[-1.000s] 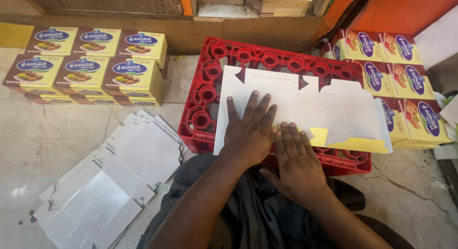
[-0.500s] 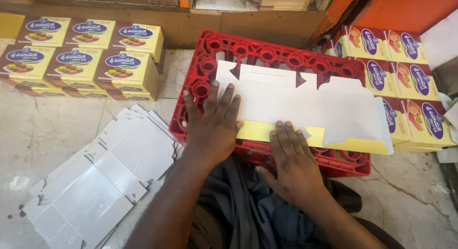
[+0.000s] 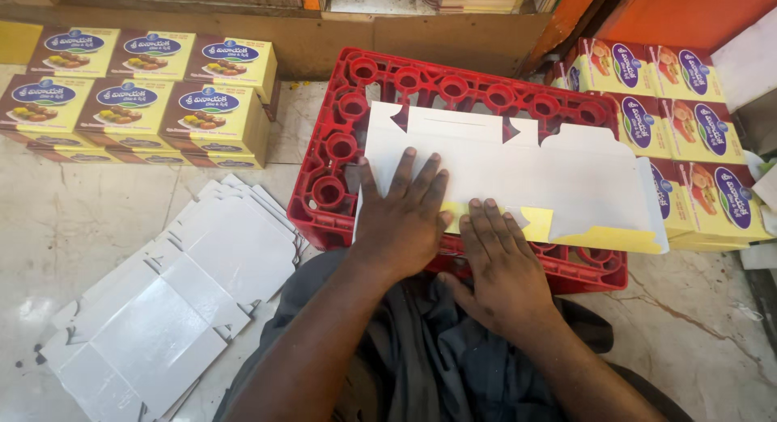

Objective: The person sits on the floor and folds flat cardboard sheets into small rectangular boxes. They fold the flaps, tuck the edges to form the box shape, and then place the finished boxes into a red plastic crate.

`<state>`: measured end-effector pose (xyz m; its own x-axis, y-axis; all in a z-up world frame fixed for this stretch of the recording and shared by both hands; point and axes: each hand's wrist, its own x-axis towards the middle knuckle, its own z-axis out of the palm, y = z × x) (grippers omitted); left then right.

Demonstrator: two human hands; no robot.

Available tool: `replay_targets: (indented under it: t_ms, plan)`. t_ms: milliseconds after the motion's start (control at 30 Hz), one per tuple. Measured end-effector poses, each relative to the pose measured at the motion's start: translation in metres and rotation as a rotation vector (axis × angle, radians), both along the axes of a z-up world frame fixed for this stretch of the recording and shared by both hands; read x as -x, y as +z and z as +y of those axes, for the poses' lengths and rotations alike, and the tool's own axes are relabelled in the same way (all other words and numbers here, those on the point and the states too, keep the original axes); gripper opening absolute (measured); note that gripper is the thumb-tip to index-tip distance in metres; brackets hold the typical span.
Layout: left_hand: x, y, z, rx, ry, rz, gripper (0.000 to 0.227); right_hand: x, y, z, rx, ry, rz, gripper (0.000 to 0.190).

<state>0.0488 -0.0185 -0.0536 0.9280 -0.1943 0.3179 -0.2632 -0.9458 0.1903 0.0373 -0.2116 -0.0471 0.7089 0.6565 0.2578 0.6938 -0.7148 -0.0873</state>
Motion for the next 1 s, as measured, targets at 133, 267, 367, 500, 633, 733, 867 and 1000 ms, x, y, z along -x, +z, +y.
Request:
replay_targets:
  t_ms: [133,267,367,500,633,733,867,1000]
  plan:
    - [0.004,-0.001,0.035,-0.041,0.075,-0.024,0.058,0.001,0.000,0.000,0.003,0.003,0.012,0.081]
    - [0.009,0.004,0.045,-0.053,0.100,-0.053,0.057,0.001,0.001,0.000,-0.019,0.009,-0.002,0.080]
    - [0.010,0.009,0.036,-0.115,0.097,-0.084,0.056,0.002,0.001,0.001,-0.019,0.006,-0.017,0.080]
    - [0.004,0.010,0.012,-0.065,0.044,-0.056,0.056,0.002,-0.001,0.001,-0.008,0.004,-0.014,0.081]
    - [0.003,0.004,-0.010,0.019,-0.046,-0.055,0.057,-0.001,-0.004,-0.001,-0.001,-0.003,-0.005,0.083]
    - [0.002,0.002,-0.006,0.034,-0.064,-0.033,0.056,-0.001,-0.002,-0.004,-0.044,0.019,-0.011,0.079]
    - [0.005,0.004,0.021,0.084,-0.152,-0.043,0.055,0.000,-0.001,-0.003,-0.078,0.012,-0.036,0.076]
    - [0.017,0.021,0.051,0.307,-0.269,-0.013,0.041,-0.004,-0.001,-0.009,-0.090,-0.064,-0.029,0.073]
